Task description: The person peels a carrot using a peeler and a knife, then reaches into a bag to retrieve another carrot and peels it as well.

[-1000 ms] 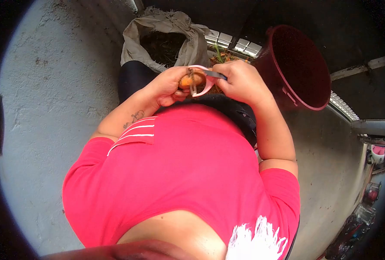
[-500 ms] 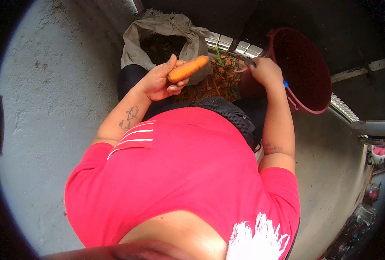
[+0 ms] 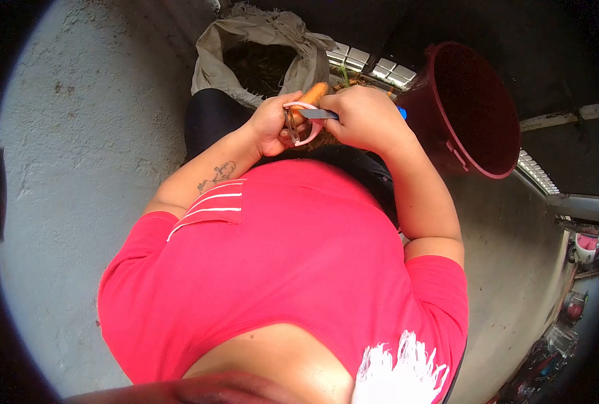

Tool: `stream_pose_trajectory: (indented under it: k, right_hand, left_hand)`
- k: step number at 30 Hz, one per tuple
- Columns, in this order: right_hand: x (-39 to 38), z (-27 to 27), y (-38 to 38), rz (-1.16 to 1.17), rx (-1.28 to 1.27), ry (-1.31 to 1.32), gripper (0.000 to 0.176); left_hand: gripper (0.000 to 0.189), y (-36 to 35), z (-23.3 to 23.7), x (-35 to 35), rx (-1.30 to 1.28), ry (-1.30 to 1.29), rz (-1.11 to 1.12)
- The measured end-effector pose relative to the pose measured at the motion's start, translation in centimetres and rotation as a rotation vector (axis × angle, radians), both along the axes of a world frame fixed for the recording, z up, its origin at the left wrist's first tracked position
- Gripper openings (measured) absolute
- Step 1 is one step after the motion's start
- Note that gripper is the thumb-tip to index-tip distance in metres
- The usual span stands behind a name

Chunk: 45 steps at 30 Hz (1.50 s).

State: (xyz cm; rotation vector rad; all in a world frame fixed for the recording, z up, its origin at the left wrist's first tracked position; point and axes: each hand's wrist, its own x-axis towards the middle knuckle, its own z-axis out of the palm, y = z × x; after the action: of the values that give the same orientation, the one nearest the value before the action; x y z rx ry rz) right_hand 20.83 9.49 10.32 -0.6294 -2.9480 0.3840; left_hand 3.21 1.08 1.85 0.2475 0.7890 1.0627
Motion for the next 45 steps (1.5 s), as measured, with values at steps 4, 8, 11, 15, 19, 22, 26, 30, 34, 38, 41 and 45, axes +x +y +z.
stream_pose_trajectory:
  k: [4, 8, 11, 15, 19, 22, 26, 30, 34, 38, 41, 45]
  right_hand:
    - [0.0, -0.3, 0.5, 0.038, 0.005, -0.008, 0.018]
    - [0.5, 0.6, 1.4, 0.062, -0.024, 0.027, 0.017]
    - [1.4, 0.3, 3.0, 0.072, -0.034, 0.038, 0.015]
    - [3.1, -0.5, 5.9, -0.003, -0.117, 0.078, 0.012]
    - [4.5, -1.7, 8.1, -0.306, 0.173, -0.185, 0.018]
    - [5.2, -1.0, 7.7, -0.437, 0.117, -0.138, 0.020]
    - [4.2, 0.4, 4.5, -0.189, -0.123, 0.099, 0.016]
    - [1.3, 1.1, 0.8, -0.023, -0.042, -0.028, 0.014]
    - [-0.1, -0.4, 0.6, 0.029, -0.059, -0.045, 0.017]
    - [0.0, -0.6, 1.1, 0.076, -0.066, 0.017, 0.016]
    - [1.5, 0.3, 3.1, 0.013, -0.019, 0.038, 0.014]
    - [2.7, -0.5, 6.4, -0.114, 0.007, -0.103, 0.014]
  left_hand:
    - [0.044, -0.3, -0.5, -0.7, 0.067, -0.082, -0.082]
    - [0.038, -1.2, 2.0, -0.6, -0.031, -0.037, -0.129]
    - [0.031, -1.9, 2.8, -0.7, 0.109, 0.015, -0.163]
    - [0.033, -2.1, 3.1, -1.1, 0.173, 0.098, -0.185]
    - [0.033, -2.1, 4.0, -1.8, 0.224, 0.145, -0.250]
    - [0.035, -1.7, 3.6, -2.2, 0.247, 0.133, -0.222]
    - [0.042, -0.7, 2.0, -1.3, 0.134, 0.147, -0.134]
    - [0.044, 0.2, -1.2, -0.6, 0.028, 0.048, -0.062]
    - [0.037, 0.1, 0.6, 0.6, -0.117, -0.033, 0.041]
    - [0.034, -1.0, 0.6, -0.7, -0.027, -0.108, -0.071]
    - [0.031, -1.8, 1.3, -1.7, 0.072, -0.164, -0.149]
    - [0.037, -1.9, 1.9, -2.1, 0.115, -0.143, -0.163]
